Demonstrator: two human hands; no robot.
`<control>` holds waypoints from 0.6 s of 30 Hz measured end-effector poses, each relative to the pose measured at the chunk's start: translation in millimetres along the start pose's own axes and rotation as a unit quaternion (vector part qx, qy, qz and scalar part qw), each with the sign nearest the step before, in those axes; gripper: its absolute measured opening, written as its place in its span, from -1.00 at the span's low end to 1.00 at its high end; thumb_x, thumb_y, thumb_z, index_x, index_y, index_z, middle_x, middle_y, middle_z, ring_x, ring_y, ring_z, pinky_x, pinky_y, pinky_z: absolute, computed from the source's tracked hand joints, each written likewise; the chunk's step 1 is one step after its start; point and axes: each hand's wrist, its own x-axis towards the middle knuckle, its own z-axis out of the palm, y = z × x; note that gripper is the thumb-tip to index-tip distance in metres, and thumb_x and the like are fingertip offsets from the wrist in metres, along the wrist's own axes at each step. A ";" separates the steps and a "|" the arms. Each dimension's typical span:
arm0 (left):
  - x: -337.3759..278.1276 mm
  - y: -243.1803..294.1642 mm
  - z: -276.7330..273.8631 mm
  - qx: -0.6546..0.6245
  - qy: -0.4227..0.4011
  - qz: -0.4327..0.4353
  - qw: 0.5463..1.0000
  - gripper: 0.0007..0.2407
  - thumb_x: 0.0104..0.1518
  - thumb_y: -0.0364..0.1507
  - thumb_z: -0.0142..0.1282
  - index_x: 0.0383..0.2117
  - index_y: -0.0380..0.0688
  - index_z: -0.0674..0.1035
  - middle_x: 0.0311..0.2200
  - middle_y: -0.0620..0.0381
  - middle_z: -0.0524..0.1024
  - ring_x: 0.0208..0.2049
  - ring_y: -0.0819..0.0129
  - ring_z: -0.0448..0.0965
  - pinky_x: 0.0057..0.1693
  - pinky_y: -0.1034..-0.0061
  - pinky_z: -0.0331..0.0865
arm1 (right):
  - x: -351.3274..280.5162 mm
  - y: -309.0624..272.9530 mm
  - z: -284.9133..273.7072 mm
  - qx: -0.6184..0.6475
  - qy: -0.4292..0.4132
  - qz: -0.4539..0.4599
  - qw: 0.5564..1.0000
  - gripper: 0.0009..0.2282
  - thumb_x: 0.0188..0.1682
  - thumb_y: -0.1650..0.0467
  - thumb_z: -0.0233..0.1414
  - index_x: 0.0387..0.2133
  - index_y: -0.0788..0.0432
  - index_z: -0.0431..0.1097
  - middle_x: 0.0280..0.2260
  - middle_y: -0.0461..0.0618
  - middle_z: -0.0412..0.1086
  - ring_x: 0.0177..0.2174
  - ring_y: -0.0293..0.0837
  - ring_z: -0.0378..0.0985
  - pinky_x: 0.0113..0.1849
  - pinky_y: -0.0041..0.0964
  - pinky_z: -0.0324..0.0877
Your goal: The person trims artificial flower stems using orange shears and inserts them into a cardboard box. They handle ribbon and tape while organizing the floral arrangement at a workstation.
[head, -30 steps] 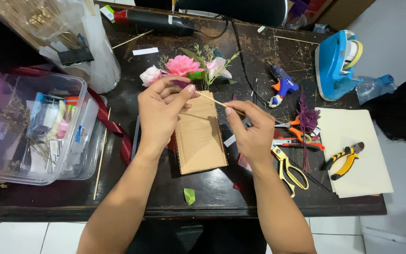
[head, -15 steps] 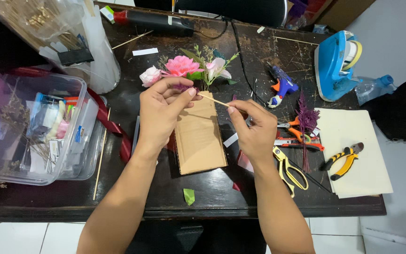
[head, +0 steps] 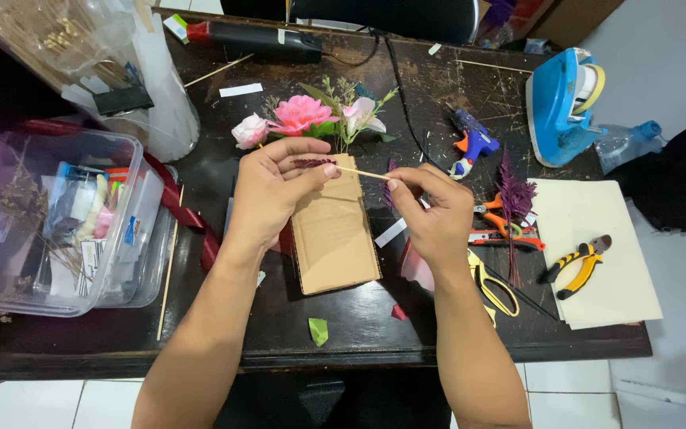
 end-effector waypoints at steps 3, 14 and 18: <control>3.7 -12.2 -2.4 0.003 0.009 -0.011 1.000 -0.65 0.03 -0.55 0.52 -0.02 -0.27 0.72 -0.25 -0.03 0.74 -0.29 0.38 0.81 -0.19 0.62 0.71 | 0.8 10.4 -5.0 0.003 -0.026 0.012 1.000 -0.96 0.06 0.49 0.29 -0.29 0.15 0.70 -0.60 0.01 0.44 -0.53 -0.18 0.42 -0.37 -0.24 0.38; 14.5 -20.8 -16.7 0.051 0.072 0.032 0.996 -0.67 0.13 -0.50 0.45 0.05 -0.14 0.69 -0.27 0.12 0.69 -0.28 0.45 0.78 -0.26 0.77 0.58 | 44.8 59.7 -123.6 0.058 0.172 0.193 0.964 -0.87 0.13 0.39 0.15 -0.16 0.18 0.58 -0.32 -0.01 0.53 -0.32 -0.20 0.59 -0.25 -0.38 0.53; 6.6 -10.0 -7.3 0.021 0.083 0.019 0.996 -0.75 0.18 -0.51 0.39 -0.03 -0.14 0.68 -0.32 0.18 0.71 -0.29 0.52 0.80 -0.38 0.91 0.30 | 69.2 160.2 -238.4 -0.090 0.345 0.281 0.891 -0.98 0.00 0.37 0.24 -0.38 0.00 0.63 -0.50 -0.21 0.53 -0.47 -0.34 0.48 -0.36 -0.35 0.41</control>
